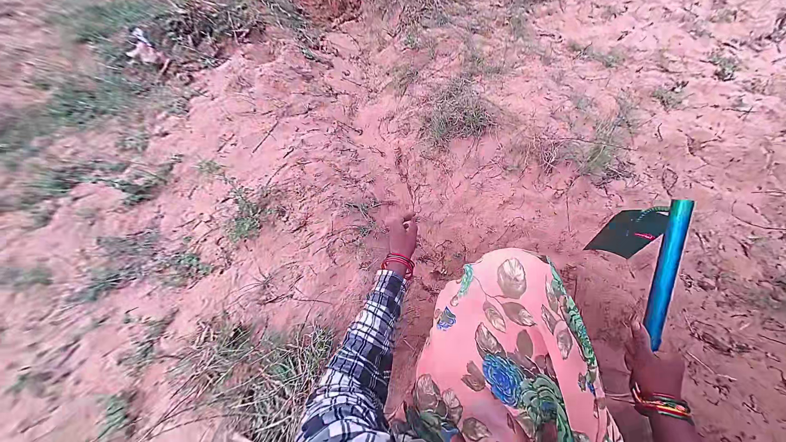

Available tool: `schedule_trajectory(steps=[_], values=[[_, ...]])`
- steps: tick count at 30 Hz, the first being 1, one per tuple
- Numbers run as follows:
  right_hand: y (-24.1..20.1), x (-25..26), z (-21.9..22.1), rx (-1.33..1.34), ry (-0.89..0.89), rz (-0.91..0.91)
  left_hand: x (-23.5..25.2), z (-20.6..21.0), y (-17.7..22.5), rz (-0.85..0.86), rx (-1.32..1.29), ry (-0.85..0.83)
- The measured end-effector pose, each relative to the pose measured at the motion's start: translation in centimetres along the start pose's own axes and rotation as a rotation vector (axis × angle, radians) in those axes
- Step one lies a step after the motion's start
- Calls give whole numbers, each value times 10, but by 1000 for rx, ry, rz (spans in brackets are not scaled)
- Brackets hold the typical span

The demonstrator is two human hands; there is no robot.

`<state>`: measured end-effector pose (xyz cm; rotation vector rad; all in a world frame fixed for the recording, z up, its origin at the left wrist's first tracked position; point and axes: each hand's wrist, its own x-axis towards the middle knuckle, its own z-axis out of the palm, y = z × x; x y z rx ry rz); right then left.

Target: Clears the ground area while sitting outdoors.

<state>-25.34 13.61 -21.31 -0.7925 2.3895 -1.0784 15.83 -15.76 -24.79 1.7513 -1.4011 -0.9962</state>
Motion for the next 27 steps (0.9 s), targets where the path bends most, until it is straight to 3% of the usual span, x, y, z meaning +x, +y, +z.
schedule_trajectory(steps=[3,6,11,14,19,22,24,25,27], values=[[6,2,-35,-44,58,56,3,24,-52,-147,133,-152],[24,-12,-43,-14,42,184,17,48,-75,-204,256,-146],[40,-31,-22,45,89,321,46,78,-75,-27,384,-86],[40,-34,-13,9,91,310,68,91,-60,-48,508,-158],[43,-32,-13,-21,97,302,100,103,-23,-367,511,-285],[49,-33,-9,-10,130,317,101,105,1,-377,601,-326],[54,-34,-6,-26,142,327,73,92,40,-312,635,-293],[57,-34,-6,-44,146,329,60,67,83,-378,678,-532],[62,-33,-6,-68,147,322,40,45,131,-345,765,-698]])
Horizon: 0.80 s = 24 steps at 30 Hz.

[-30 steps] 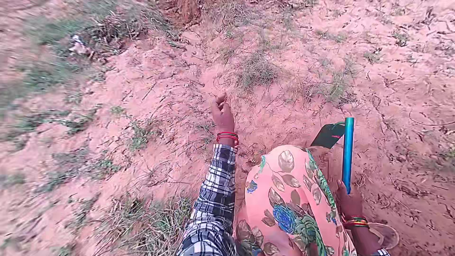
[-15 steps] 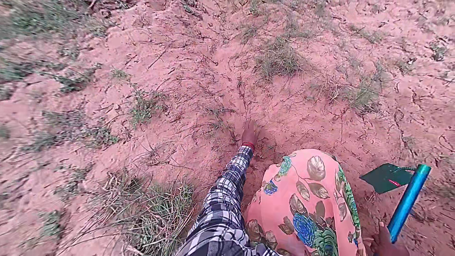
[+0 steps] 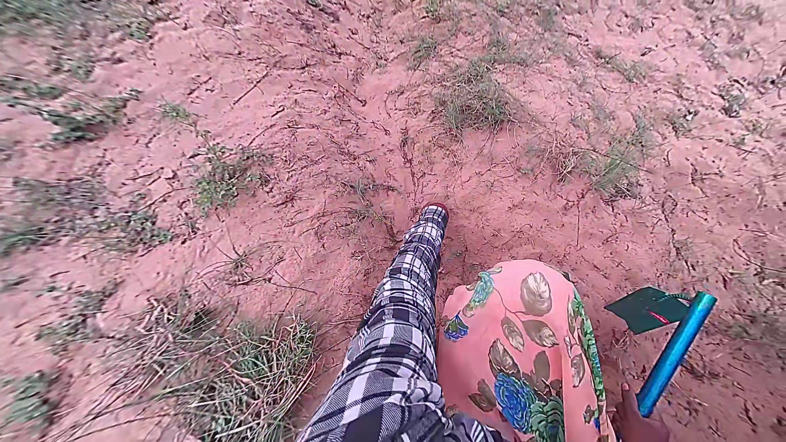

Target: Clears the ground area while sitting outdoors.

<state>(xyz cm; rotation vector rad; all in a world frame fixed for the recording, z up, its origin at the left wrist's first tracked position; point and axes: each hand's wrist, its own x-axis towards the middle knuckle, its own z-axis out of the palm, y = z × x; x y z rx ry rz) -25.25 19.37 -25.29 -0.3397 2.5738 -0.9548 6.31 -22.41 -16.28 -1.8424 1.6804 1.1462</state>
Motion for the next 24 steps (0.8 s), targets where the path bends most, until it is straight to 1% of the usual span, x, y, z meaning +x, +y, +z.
schedule_trajectory(steps=[3,5,6,7,8,9,10,11,12,14,15,16,17,18,19,20,21,22,23,24], values=[[1,0,-1,-13,-10,-1,-20,-1,5,39,80,17],[0,-1,0,-11,-6,6,-17,2,2,16,43,-8],[-1,-2,0,-12,-2,11,-7,4,-4,24,53,-48],[-1,-2,0,-10,1,14,14,9,-18,60,93,-88],[-1,-2,0,-12,-1,17,49,29,-40,136,107,-2],[-1,-2,0,-13,-6,18,111,79,-70,293,5,451],[0,-2,0,-10,-13,17,153,85,-82,276,-57,367],[2,-1,0,-6,-19,8,178,82,-85,225,-129,246],[3,-1,-1,-7,-26,4,188,83,-85,190,-211,196],[5,1,-1,-15,-29,-4,175,90,-78,197,-382,192],[5,2,-2,-24,-25,-7,159,99,-70,256,-431,195],[6,1,-2,-28,-21,-3,140,114,-65,354,-431,186],[6,1,0,-22,-21,-1,116,126,-58,490,-390,157],[6,2,1,-15,-23,2,94,140,-54,648,-301,131],[6,1,0,-9,-22,8,70,152,-49,743,-186,70],[5,1,1,-3,-21,7,36,149,-39,693,-67,-42],[4,1,2,-3,-19,1,3,137,-25,515,-13,-167],[4,0,1,-8,-16,-7,-7,134,-26,436,-41,-197],[2,-1,0,-13,-16,-14,4,141,-42,450,-139,-119],[-1,-4,-1,-19,-21,-14,34,156,-69,535,-268,62]])
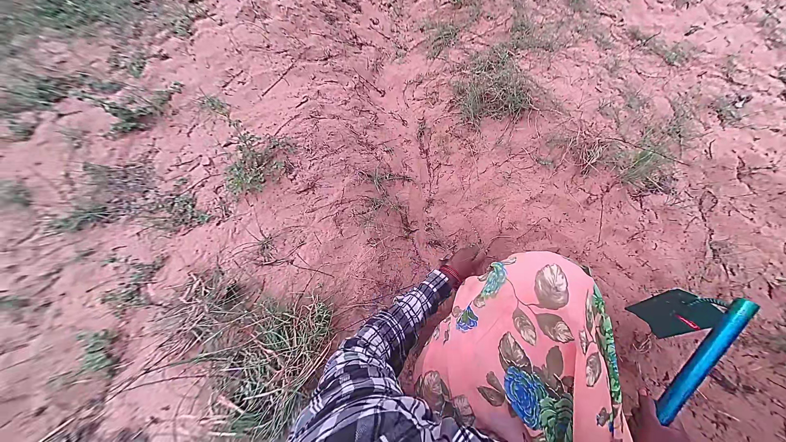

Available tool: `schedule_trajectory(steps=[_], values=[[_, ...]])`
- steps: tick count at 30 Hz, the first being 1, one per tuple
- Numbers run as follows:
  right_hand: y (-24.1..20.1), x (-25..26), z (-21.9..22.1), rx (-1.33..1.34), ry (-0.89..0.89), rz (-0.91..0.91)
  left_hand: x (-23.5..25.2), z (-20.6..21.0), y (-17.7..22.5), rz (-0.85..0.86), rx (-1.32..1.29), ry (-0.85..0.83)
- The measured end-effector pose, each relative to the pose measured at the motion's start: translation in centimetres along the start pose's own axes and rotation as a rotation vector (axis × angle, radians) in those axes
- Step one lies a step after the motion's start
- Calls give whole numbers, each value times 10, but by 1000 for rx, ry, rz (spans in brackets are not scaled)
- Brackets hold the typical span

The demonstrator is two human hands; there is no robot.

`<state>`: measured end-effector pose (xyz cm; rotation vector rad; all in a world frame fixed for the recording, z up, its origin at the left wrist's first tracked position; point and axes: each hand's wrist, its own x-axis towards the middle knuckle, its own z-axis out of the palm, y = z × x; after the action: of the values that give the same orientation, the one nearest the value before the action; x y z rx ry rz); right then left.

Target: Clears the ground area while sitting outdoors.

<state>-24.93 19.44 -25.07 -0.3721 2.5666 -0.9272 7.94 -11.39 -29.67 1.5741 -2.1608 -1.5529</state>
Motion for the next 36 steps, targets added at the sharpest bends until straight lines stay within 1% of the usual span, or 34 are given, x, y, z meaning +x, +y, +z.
schedule_trajectory(steps=[1,2,4,5,6,8,9,11,12,14,17,22,24,27,30,33,36], values=[[-3,-1,-1,-5,2,-8,11,0,-32,16,-76,165],[-5,-3,-1,-5,2,-10,16,-9,-50,-45,-99,282],[-6,-5,-2,-7,-4,-1,19,-39,-72,-240,-3,440],[-6,-5,-2,-13,-8,-3,24,-54,-86,-308,67,483],[-6,-5,-1,-20,-10,-4,29,-68,-100,-351,145,490],[-7,-6,-1,-30,-10,1,35,-85,-123,-402,276,439],[-8,-6,-1,-31,-7,3,38,-87,-133,-389,321,409],[-9,-6,-1,-34,-6,4,46,-83,-146,-299,378,361],[-10,-7,0,-36,-3,3,49,-81,-144,-270,402,336],[-14,-9,0,-34,0,10,54,-76,-135,-263,479,296],[-17,-10,0,7,-4,-1,63,-78,-129,-267,495,242],[-16,-11,0,9,-13,-2,72,-82,-133,-231,529,168],[-15,-10,1,-6,-8,1,72,-83,-132,-222,518,148],[-14,-10,0,5,8,6,75,-85,-133,-218,416,164],[-15,-10,0,18,6,8,80,-88,-129,-270,346,202],[-7,-4,1,29,8,3,83,-91,-112,-379,415,122],[-1,1,1,41,19,5,72,-84,-94,-501,442,87]])
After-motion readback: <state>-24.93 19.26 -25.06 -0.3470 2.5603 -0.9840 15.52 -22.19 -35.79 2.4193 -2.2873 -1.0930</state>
